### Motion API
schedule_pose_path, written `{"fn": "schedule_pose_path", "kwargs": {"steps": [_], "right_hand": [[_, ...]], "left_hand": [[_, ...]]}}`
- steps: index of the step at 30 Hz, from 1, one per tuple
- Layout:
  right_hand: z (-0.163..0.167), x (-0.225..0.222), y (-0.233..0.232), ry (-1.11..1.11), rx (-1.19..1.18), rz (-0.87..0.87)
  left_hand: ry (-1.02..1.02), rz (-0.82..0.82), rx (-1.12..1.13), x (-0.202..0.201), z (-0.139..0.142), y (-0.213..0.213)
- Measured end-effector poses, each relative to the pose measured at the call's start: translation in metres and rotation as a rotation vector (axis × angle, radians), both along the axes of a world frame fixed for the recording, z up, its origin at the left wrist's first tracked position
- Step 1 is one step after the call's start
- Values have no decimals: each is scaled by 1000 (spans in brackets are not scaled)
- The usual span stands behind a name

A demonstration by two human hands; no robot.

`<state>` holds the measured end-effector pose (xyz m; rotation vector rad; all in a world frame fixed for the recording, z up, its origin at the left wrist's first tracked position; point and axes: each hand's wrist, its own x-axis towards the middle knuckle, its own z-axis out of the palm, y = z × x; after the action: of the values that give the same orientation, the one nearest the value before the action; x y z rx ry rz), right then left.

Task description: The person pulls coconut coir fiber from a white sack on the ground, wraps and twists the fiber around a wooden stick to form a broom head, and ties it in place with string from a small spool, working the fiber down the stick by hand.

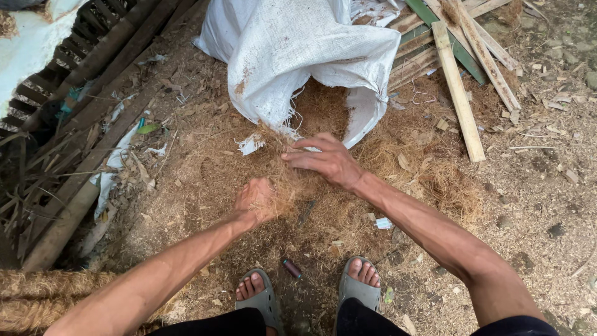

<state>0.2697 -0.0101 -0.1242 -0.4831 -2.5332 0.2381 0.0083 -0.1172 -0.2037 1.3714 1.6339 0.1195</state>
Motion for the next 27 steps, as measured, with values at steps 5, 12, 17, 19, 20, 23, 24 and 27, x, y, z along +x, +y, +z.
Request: {"fn": "schedule_pose_path", "kwargs": {"steps": [5, 12, 17, 19, 20, 23, 24, 27], "right_hand": [[15, 8, 7, -116, -369, 258], [24, -7, -5, -276, -790, 13], [26, -17, -11, -317, -496, 116], [29, -19, -16, -638, -442, 37], [31, -20, -18, -522, -287, 48], [34, -25, -22, -478, -21, 29], [35, -27, -21, -668, -59, -11], [37, -30, -15, -696, -487, -103]], "left_hand": [[-264, 112, -67, -8, -21, -2], [36, -95, 10, -1, -8, 0], [240, -285, 109, 15, 18, 10], [237, -304, 205, 14, 20, 11], [258, -320, 214, 12, 20, 9], [33, -203, 293, 5, 15, 5], [-87, -134, 328, 4, 15, 4], [-13, -254, 495, 7, 22, 8]]}}
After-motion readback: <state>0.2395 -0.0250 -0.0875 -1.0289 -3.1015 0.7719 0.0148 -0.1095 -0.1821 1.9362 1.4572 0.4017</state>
